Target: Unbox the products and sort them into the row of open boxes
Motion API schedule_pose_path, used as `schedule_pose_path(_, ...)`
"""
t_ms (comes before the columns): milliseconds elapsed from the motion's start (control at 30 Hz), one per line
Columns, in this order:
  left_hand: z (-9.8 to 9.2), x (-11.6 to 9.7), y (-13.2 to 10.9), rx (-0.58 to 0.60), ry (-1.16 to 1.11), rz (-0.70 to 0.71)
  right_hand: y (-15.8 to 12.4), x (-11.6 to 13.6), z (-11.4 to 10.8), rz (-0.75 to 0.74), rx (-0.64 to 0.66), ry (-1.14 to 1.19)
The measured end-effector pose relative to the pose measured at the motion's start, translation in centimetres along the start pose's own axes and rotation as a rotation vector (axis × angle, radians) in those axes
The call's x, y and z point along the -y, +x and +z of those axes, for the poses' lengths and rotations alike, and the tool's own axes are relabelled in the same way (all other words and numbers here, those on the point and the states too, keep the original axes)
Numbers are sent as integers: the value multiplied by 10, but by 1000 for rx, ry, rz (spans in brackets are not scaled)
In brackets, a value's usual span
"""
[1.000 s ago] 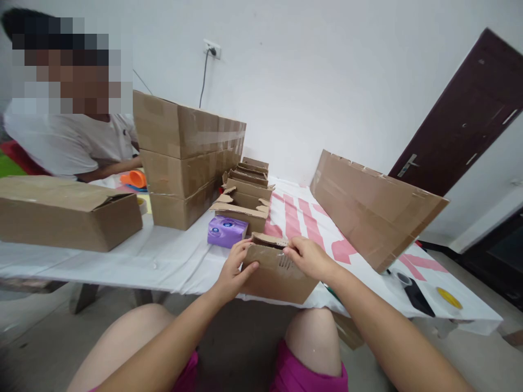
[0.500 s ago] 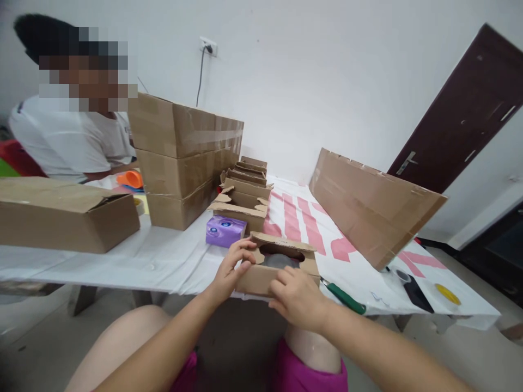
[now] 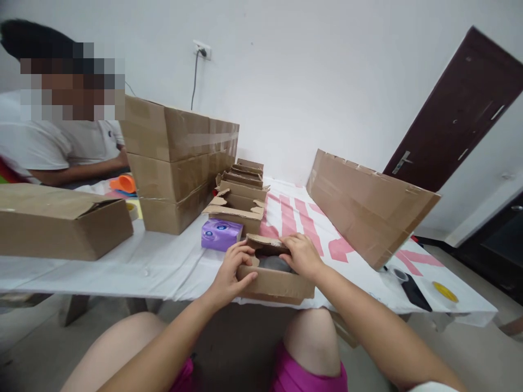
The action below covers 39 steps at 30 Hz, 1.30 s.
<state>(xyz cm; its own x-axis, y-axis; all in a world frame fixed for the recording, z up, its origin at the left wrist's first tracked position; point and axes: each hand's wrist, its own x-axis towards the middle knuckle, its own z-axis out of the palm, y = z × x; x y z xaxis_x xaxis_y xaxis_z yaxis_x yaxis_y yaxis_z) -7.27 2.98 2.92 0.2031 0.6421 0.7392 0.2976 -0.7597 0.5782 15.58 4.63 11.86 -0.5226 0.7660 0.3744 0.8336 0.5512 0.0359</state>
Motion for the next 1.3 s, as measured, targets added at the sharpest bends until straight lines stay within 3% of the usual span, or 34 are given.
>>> schedule_pose_path(100, -1, -1, 0, 8, 6, 3, 8, 2, 8, 8, 74, -71)
schedule_pose_path(267, -4, -1, -1, 30, 14, 15, 14, 3, 6, 32, 90, -91)
schedule_pose_path(600, -3, 0, -2, 14, 14, 25, 39, -19, 15, 198, -26, -68)
schedule_pose_path(833, -4, -2, -4, 16, 1, 15, 40, -39, 33, 227, 182, 83)
schedule_pose_path(933, -2, -3, -5, -5, -12, -26, 37, -32, 28, 202, 163, 112)
schedule_pose_path(1067, 1, 2, -7, -27, -26, -82, 30, -5, 14, 84, 81, 134)
schedule_pose_path(1200, 4, 16, -7, 0, -83, -191, 25, 12, 8, -97, 342, 237)
schedule_pose_path(1300, 5, 25, -8, 63, -173, -240, 25, 13, 10, -99, 521, 167)
